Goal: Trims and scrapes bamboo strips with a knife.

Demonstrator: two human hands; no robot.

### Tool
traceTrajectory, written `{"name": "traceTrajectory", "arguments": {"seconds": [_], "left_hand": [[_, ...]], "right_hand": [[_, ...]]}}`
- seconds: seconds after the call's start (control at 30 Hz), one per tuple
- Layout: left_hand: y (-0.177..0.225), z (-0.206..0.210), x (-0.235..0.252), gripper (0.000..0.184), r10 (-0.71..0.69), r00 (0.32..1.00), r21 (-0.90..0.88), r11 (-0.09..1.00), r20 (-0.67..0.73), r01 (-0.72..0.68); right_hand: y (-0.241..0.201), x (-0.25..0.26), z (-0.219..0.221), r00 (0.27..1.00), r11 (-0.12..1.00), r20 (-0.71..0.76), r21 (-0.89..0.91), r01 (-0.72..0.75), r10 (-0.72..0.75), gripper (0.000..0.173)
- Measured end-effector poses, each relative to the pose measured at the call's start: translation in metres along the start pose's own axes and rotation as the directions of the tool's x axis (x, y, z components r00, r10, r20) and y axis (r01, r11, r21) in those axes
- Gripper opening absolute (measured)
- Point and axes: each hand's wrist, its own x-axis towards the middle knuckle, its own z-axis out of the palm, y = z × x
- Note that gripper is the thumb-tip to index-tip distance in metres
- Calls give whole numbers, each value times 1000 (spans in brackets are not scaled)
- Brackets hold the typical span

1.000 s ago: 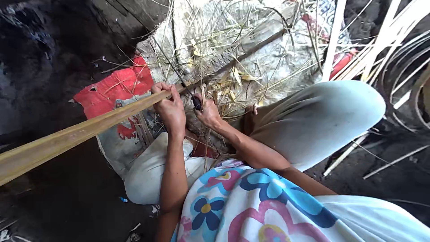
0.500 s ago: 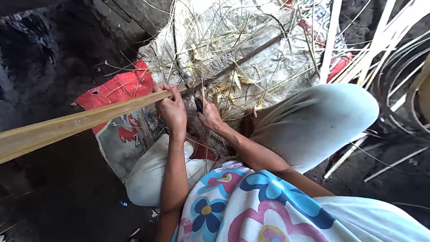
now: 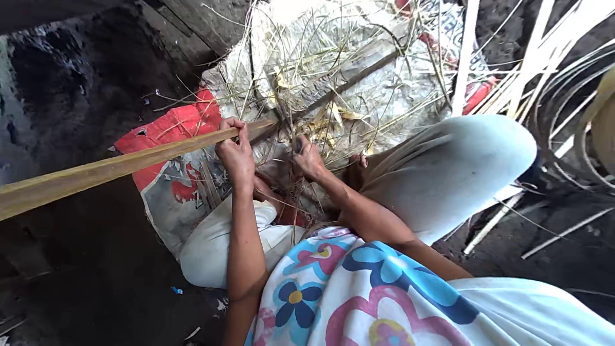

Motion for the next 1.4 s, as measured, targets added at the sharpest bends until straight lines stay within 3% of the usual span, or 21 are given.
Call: {"name": "traceTrajectory", "arguments": {"seconds": [0.07, 0.13, 0.3, 0.5, 0.63, 0.8, 1.27, 1.4], "left_hand": [[-4, -7, -2, 14, -6, 997, -44, 999, 74, 9], [-7, -10, -1, 14, 25, 993, -89, 996, 116, -14], [-18, -6, -1, 8, 59, 997, -136, 989, 48, -52], [-24, -7, 3, 7, 60, 998, -159, 986, 22, -56], [-25, -6, 5, 7, 45, 999, -196, 980, 18, -41], [-26, -9, 4, 8, 36, 999, -205, 978, 16, -32], [-24, -11, 4, 8, 30, 999, -181, 983, 36, -23], [-31, -8, 8, 7, 66, 998, -219, 973, -16, -68]], "right_hand": [[2, 0, -12, 999, 999, -32, 28, -29, 30, 54], [-3, -1, -19, 1000, 999, -31, -52, -7, 5, 56], [-16, -10, -10, 988, 967, 50, -206, 152, -144, 54], [-1, 3, -3, 997, 980, 77, -196, 45, -30, 51], [-14, -8, -7, 990, 960, 92, -253, 124, -103, 55], [0, 2, -5, 997, 977, 72, -207, 53, -38, 50], [6, 4, -12, 994, 976, 104, -210, 52, -31, 48], [7, 7, -17, 992, 992, 124, -127, 26, -10, 45]]}}
